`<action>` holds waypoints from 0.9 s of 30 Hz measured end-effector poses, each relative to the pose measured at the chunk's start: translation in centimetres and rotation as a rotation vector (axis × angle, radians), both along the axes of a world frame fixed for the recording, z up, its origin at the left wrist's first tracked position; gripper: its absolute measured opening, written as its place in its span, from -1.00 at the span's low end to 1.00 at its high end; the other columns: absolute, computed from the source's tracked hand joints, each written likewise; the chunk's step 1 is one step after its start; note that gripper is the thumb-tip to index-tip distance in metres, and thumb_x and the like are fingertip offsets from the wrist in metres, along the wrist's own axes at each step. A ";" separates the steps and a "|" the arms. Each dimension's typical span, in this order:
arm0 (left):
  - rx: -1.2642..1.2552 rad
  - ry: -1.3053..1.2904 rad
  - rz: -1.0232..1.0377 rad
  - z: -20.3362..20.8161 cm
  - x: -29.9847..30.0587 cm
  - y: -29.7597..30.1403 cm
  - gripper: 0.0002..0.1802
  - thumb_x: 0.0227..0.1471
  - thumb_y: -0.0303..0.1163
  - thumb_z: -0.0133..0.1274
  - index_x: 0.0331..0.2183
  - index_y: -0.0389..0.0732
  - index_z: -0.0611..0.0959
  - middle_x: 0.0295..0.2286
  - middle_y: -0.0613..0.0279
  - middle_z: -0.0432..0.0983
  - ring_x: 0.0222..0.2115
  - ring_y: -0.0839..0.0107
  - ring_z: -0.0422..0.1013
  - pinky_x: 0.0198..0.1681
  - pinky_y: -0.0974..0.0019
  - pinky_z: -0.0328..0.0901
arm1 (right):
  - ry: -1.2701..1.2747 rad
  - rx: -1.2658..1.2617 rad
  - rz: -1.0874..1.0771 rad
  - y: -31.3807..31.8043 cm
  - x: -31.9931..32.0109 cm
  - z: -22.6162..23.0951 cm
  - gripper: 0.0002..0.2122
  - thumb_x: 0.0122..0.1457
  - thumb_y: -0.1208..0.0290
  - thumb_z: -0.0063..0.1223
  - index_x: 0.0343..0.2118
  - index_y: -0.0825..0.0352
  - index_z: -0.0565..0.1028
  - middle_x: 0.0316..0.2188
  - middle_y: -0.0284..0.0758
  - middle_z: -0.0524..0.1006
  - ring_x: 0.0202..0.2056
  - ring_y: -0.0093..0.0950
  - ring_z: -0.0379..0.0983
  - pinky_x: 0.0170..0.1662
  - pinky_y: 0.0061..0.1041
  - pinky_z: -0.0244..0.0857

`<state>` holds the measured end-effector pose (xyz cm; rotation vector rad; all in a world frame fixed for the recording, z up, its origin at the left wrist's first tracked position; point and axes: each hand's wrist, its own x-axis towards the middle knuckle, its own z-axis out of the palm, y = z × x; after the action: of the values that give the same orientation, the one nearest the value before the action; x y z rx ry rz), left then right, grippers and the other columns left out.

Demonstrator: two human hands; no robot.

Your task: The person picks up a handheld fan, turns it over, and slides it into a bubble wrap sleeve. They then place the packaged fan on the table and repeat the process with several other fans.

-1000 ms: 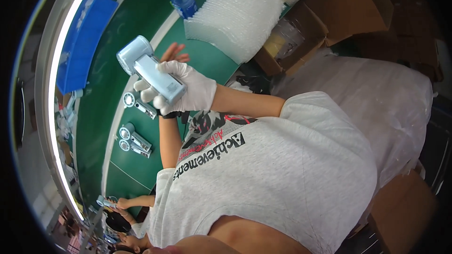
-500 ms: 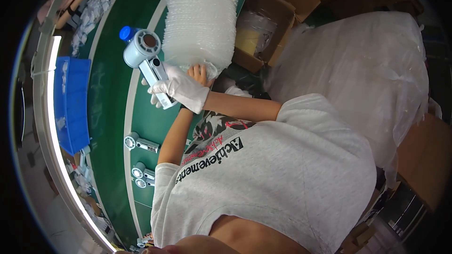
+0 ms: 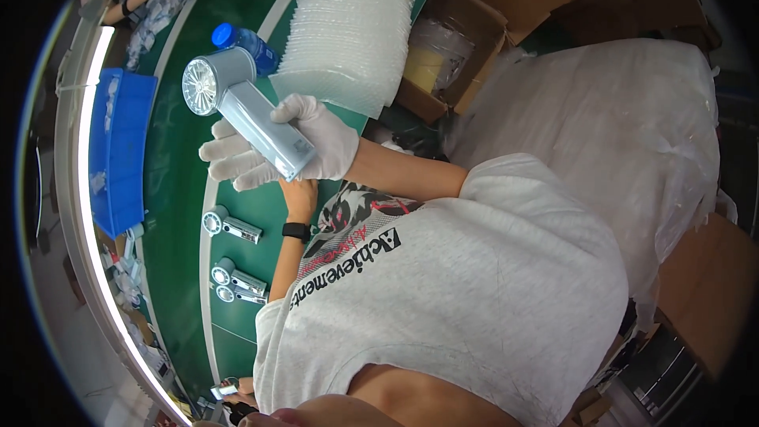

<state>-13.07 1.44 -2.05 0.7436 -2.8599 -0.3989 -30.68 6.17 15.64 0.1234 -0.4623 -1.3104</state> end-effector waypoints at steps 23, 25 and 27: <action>0.718 0.670 0.771 -4.4 0.2 -2.6 -0.82 -0.02 -0.43 -0.11 -0.55 -0.33 0.46 -0.52 0.13 0.28 -0.45 0.35 0.24 -0.38 0.30 0.20 | 2.179 0.116 0.012 2.3 0.6 -17.6 -0.53 -0.08 0.49 0.01 -0.04 0.27 0.20 -0.44 -0.32 0.42 -0.59 -0.49 0.41 -0.59 -0.56 0.30; 0.502 0.687 0.766 -3.6 -0.4 -2.1 -0.83 -0.03 -0.44 -0.10 -0.56 -0.32 0.46 -0.46 0.11 0.28 -0.35 0.36 0.21 -0.34 0.32 0.17 | 2.875 -0.165 -0.242 2.3 0.9 -17.1 -0.63 -0.08 0.48 0.00 -0.13 0.25 0.28 -0.43 -0.34 0.45 -0.58 -0.49 0.41 -0.61 -0.57 0.29; 0.349 0.659 0.553 -0.9 -1.4 -2.0 -0.89 -0.09 -0.46 -0.04 -0.55 -0.31 0.47 -0.37 0.05 0.24 -0.28 0.29 0.13 -0.26 0.27 0.11 | 2.920 -0.168 -0.147 0.9 1.7 -15.1 -0.63 -0.09 0.48 0.00 -0.14 0.26 0.29 -0.43 -0.30 0.45 -0.56 -0.45 0.42 -0.59 -0.52 0.30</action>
<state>-14.47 -0.54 -2.91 1.1505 -1.9013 -0.8675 -29.01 7.04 0.54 -1.7460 1.8907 -0.3958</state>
